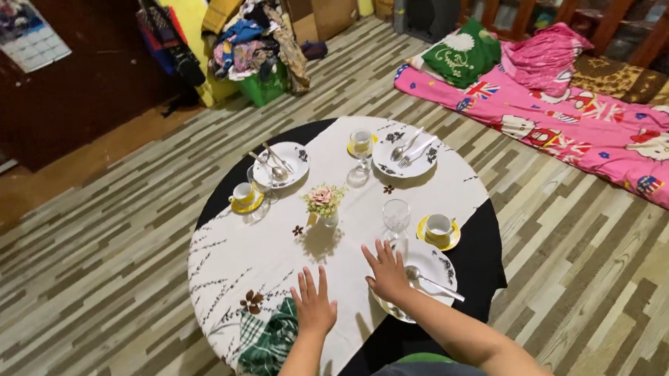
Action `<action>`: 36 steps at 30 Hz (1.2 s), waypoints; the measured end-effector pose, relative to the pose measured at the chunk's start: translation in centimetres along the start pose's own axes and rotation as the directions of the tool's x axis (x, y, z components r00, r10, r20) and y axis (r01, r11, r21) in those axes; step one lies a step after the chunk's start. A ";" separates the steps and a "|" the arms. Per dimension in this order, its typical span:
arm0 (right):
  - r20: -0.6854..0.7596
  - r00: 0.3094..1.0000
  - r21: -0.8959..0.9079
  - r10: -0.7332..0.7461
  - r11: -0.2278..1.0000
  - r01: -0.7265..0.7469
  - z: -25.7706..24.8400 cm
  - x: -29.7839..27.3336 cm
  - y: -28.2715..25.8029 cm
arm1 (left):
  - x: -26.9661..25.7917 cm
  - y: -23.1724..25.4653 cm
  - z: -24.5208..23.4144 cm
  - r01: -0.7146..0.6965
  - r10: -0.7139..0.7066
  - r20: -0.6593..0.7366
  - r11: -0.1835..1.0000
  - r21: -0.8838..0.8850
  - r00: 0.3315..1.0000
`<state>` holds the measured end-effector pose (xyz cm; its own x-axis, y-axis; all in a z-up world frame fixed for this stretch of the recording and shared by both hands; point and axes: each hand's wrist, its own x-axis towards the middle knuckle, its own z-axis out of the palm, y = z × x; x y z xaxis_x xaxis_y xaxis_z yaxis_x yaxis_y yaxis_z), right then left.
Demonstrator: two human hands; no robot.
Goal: The person dries forks and spoons one by one using a green checkered cloth and places them on plates on a round table. The person also briefly adjusts the tablecloth and retrieves additional utensils from a nearby container.
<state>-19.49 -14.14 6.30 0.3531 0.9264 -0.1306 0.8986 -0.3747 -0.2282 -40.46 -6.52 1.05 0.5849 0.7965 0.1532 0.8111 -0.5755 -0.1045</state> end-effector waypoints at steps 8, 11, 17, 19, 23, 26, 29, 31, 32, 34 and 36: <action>-0.111 0.990 0.047 0.082 0.996 -0.077 0.2 -1.9 -1.8 | 1.6 -1.8 -6.9 -0.172 0.199 0.155 0.970 -0.175 0.968; -0.141 0.977 0.110 0.158 0.984 -0.143 -0.7 -3.1 -3.5 | 2.7 -3.3 -6.7 -0.233 0.257 0.078 0.944 -0.234 0.963; -0.222 0.917 0.156 0.332 0.940 -0.302 1.5 -6.1 -6.8 | 3.0 -5.8 -5.0 -0.409 0.419 0.006 0.889 -0.207 0.908; -0.234 0.892 0.167 0.387 0.920 -0.355 2.4 -8.0 -7.8 | 2.2 -5.7 -4.7 -0.481 0.495 0.033 0.857 -0.185 0.868; -0.257 0.830 0.225 0.495 0.866 -0.446 3.0 -12.4 -9.0 | 0.0 -3.8 -5.2 -0.588 0.613 0.042 0.773 -0.238 0.789; -0.254 0.777 0.258 0.575 0.815 -0.519 3.2 -16.7 -9.5 | -2.4 -2.5 -7.0 -0.657 0.700 0.051 0.691 -0.301 0.713; -0.264 0.735 0.296 0.625 0.778 -0.555 5.2 -20.7 -8.2 | -4.7 -1.0 -8.0 -0.734 0.783 0.021 0.591 -0.334 0.621; -0.284 0.708 0.326 0.646 0.760 -0.563 5.8 -22.9 -7.1 | -5.6 0.4 -8.4 -0.776 0.822 -0.018 0.530 -0.341 0.569; -0.296 0.684 0.353 0.666 0.742 -0.570 5.8 -24.3 -7.2 | -6.5 1.0 -8.5 -0.783 0.836 -0.017 0.507 -0.361 0.549; -0.304 0.639 0.385 0.707 0.704 -0.597 5.8 -27.0 -7.5 | -8.3 2.2 -9.0 -0.801 0.864 -0.018 0.459 -0.384 0.503; -0.329 0.582 0.341 0.744 0.668 -0.662 5.9 -29.8 -7.8 | -10.4 3.4 -9.7 -0.789 0.897 -0.022 0.376 -0.486 0.441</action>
<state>-38.59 -39.07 6.25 0.9596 0.2721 0.0719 0.2779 -0.8756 -0.3950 -43.84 -18.56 8.63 0.9855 -0.1694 -0.0049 -0.1591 -0.9348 0.3176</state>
